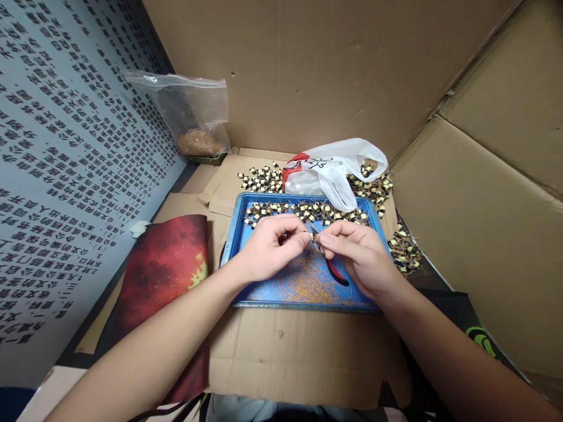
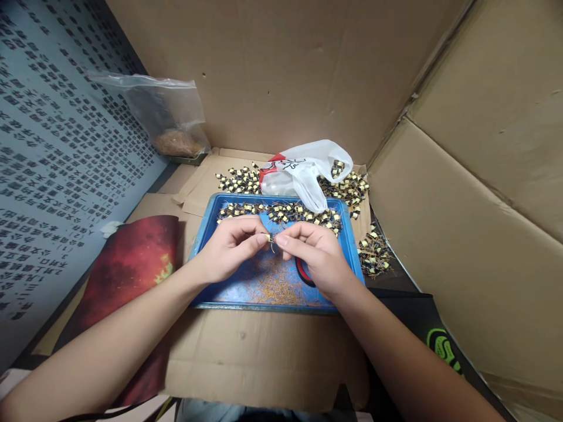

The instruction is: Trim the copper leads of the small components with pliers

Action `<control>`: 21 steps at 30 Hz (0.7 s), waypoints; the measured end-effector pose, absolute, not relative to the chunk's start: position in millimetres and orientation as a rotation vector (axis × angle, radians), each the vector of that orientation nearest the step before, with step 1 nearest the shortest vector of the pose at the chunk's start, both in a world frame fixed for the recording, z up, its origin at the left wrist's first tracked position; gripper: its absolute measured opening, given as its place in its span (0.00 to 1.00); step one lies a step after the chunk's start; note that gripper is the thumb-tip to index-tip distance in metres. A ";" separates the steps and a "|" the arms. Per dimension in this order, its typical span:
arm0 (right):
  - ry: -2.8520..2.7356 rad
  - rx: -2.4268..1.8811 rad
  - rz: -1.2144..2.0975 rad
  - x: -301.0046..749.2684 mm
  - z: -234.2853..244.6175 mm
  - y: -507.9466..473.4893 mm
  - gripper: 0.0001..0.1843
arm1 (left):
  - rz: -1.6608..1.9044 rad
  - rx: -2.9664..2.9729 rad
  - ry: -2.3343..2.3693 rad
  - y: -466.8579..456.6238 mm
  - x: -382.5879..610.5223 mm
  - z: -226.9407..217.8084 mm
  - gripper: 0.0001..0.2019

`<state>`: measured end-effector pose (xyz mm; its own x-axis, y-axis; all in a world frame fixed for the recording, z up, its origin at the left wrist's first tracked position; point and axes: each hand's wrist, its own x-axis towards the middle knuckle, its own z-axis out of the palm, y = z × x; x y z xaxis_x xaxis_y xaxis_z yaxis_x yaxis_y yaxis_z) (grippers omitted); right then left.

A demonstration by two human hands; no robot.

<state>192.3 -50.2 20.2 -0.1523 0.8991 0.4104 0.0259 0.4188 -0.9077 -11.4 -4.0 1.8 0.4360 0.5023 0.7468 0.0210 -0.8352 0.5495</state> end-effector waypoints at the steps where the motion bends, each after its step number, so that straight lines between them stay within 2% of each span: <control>1: -1.527 -0.855 0.964 192.0 20.6 -50.4 0.18 | 1.383 2.232 0.439 -4.3 -11.5 2.0 0.17; 16: -1.526 -0.816 0.976 199.2 20.2 -46.9 0.20 | 1.361 2.170 0.372 -2.5 -12.6 2.3 0.18; 21: -1.570 -0.769 0.944 202.2 23.7 -47.5 0.18 | 1.362 2.149 0.384 -2.7 -12.9 2.5 0.18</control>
<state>202.2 -47.5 23.7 -0.1933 0.8643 0.4644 -0.0049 0.4725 -0.8813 -12.9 -2.7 2.5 0.4427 0.5146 0.7343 -0.0550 -0.8018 0.5950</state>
